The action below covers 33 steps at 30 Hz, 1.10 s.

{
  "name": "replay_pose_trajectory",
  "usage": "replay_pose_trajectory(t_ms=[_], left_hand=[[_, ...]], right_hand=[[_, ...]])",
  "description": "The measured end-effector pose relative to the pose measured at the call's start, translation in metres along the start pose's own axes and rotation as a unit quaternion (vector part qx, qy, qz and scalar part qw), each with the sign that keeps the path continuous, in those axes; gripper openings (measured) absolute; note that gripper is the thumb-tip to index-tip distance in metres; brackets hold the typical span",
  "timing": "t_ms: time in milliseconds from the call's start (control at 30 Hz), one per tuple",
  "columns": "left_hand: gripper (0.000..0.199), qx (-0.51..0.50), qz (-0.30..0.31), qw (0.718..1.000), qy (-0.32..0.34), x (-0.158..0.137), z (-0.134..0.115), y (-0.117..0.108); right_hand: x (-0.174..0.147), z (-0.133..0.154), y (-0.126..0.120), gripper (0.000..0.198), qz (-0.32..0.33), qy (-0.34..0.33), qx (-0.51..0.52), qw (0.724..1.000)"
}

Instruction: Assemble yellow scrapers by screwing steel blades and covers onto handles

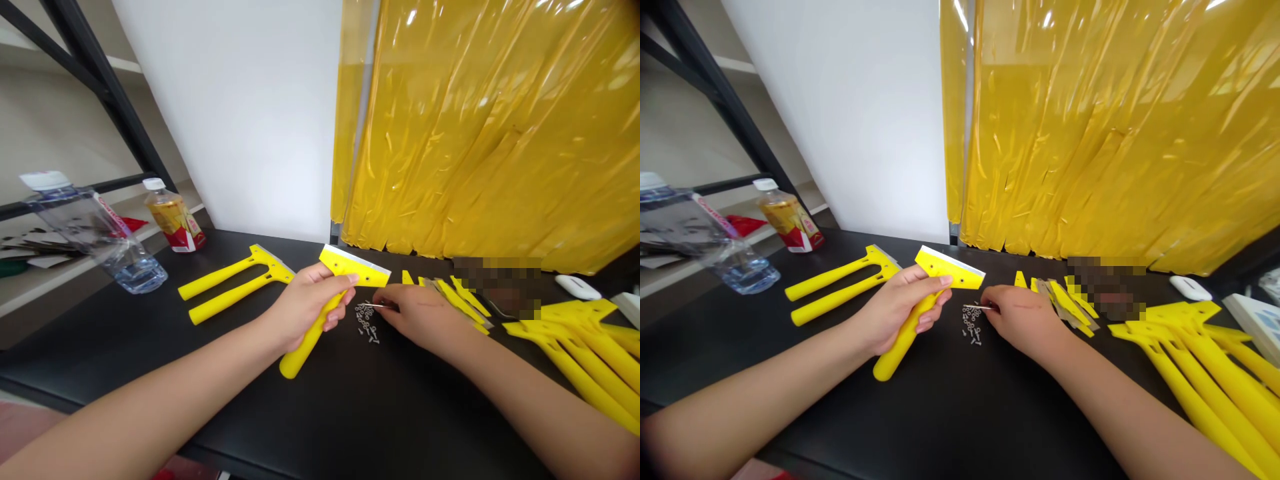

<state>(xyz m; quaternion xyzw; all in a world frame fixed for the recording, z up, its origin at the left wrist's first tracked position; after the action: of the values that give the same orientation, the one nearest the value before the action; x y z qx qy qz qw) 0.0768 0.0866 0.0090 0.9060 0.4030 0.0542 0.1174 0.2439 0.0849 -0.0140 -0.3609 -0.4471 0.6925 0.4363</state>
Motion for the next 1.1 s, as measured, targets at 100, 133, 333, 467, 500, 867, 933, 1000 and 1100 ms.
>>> replay_pose_trajectory(t_ms=[100, 133, 333, 467, 500, 867, 933, 1000, 1100], left_hand=[[0.027, 0.001, 0.001, 1.0, 0.0, 0.0, 0.0, 0.0], [0.027, 0.002, 0.001, 1.0, 0.0, 0.0, 0.0, 0.0], [0.028, -0.001, 0.003, 1.0, 0.0, 0.0, 0.001, -0.001], [0.027, -0.002, -0.005, 1.0, -0.002, 0.0, 0.0, 0.0], [0.027, -0.002, -0.007, 1.0, -0.002, 0.0, 0.0, 0.0], [0.028, -0.025, -0.018, 1.0, -0.006, 0.001, -0.006, 0.001], [0.027, -0.035, -0.015, 0.999, -0.01, 0.001, -0.004, 0.001], [0.026, -0.038, -0.011, 0.999, -0.014, 0.001, -0.003, 0.002], [0.023, -0.038, 0.006, 0.999, -0.017, 0.0, -0.001, 0.004]], right_hand=[[0.001, 0.002, 0.001, 0.014, 0.001, -0.009, -0.017, 1.0], [0.002, 0.002, 0.001, 0.013, 0.001, -0.01, -0.019, 1.0], [0.004, 0.001, 0.005, 0.013, 0.007, -0.023, -0.013, 1.0], [0.005, 0.005, 0.007, 0.013, 0.005, -0.044, -0.02, 0.999], [0.005, 0.006, 0.007, 0.013, 0.002, -0.047, -0.022, 0.999], [0.001, -0.007, -0.009, 0.007, -0.026, -0.036, 0.162, 0.986], [0.001, -0.011, -0.012, 0.015, -0.023, -0.037, 0.243, 0.969], [0.001, -0.009, -0.013, 0.024, -0.013, -0.042, 0.314, 0.949], [-0.002, -0.001, -0.011, 0.026, 0.009, -0.054, 0.454, 0.889]])
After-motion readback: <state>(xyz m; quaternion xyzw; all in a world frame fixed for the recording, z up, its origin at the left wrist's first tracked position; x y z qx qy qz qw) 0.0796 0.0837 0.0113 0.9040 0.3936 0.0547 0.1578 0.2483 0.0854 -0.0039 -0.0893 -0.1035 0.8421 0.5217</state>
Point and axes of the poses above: each hand's wrist, its own x-axis towards the middle knuckle, its own y-axis out of the palm, z = x × y, the point moved 8 cm from there along x, towards the middle knuckle, and after that the axes turned 12 degrees about z, right-handed, at the moved point
